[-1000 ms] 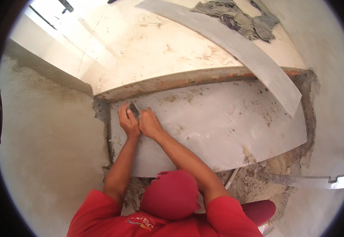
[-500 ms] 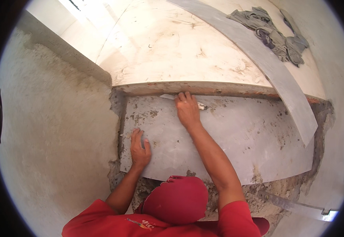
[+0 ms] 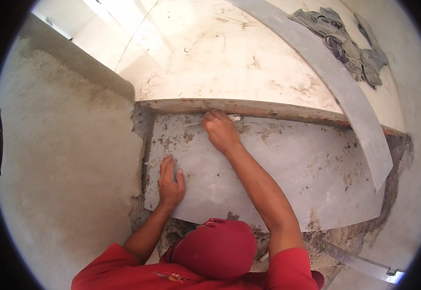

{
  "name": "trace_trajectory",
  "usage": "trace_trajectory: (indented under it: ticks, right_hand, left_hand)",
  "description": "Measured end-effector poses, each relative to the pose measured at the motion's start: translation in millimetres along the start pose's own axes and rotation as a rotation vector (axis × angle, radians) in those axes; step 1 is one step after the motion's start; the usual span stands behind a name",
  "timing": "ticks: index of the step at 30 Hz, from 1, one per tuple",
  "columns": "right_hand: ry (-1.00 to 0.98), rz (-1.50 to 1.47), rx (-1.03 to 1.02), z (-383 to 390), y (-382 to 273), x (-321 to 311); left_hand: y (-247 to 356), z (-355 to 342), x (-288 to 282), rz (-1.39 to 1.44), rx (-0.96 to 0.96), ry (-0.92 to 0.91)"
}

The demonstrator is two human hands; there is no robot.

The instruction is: The person places a long ceramic tile against the vertical edge of a concrete step, checks the fit, removes it, and uses a putty knife to apply and smooth mortar onto the surface.

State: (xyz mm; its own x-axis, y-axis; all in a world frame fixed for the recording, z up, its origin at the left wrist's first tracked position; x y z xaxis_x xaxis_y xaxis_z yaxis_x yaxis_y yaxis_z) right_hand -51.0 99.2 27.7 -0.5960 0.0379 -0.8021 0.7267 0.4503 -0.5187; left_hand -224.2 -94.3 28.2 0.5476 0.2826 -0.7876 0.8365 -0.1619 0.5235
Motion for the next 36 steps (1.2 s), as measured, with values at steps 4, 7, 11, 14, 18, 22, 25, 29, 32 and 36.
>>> trace_trajectory:
  ticks: [4,7,11,14,18,22,25,29,32,36]
  right_hand:
    - [0.194,0.144,-0.081,6.5,-11.2,36.3]
    - [0.033,0.028,-0.1,10.7,-70.1,65.6]
    - [-0.294,-0.222,-0.135,24.6,-114.2,56.6]
    - [-0.031,-0.039,-0.05,22.1,-92.3,49.2]
    - [0.036,-0.154,0.015,52.6,-66.0,26.1]
    - [0.104,-0.401,0.274,108.6,-22.4,-56.4]
    - [0.105,-0.622,0.514,172.6,-1.5,-160.5]
    - [0.098,-0.641,0.764,283.5,24.5,-252.8]
    - [0.118,-0.622,0.874,350.9,40.9,-279.0]
    - [0.178,-0.468,0.893,401.9,47.0,-297.6]
  left_hand:
    - [3.0,-4.8,7.9,-0.013,0.026,-0.013]
    - [-1.5,-0.2,4.8,0.002,0.047,0.074]
    - [0.7,15.1,-13.3,-0.036,0.121,0.119]
    - [-2.6,17.3,-5.8,0.022,0.163,0.163]
    - [-18.7,-22.4,-7.9,-0.068,0.172,0.315]
    - [-65.8,-103.2,-7.3,-0.166,0.032,0.103]
    - [-81.1,-122.4,24.8,-0.372,-0.091,-0.046]
    - [-44.4,-127.9,74.7,-0.285,-0.035,-0.164]
    - [12.3,-118.5,99.6,-0.186,0.145,-0.263]
    - [140.2,-114.8,131.9,0.436,0.367,-0.521]
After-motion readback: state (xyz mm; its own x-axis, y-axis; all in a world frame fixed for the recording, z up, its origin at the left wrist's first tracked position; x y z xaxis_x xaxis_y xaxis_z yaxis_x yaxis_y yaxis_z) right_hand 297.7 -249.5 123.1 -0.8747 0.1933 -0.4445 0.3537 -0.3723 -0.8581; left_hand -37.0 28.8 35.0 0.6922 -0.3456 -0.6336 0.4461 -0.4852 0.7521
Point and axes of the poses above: each hand's wrist, its own z-axis away from the middle knuckle, its own x-axis out of the palm, y = z × x, the point moved 3 cm from there along -z, towards the middle knuckle, and after that the axes turned 11 degrees about x, right-handed, at the moved point
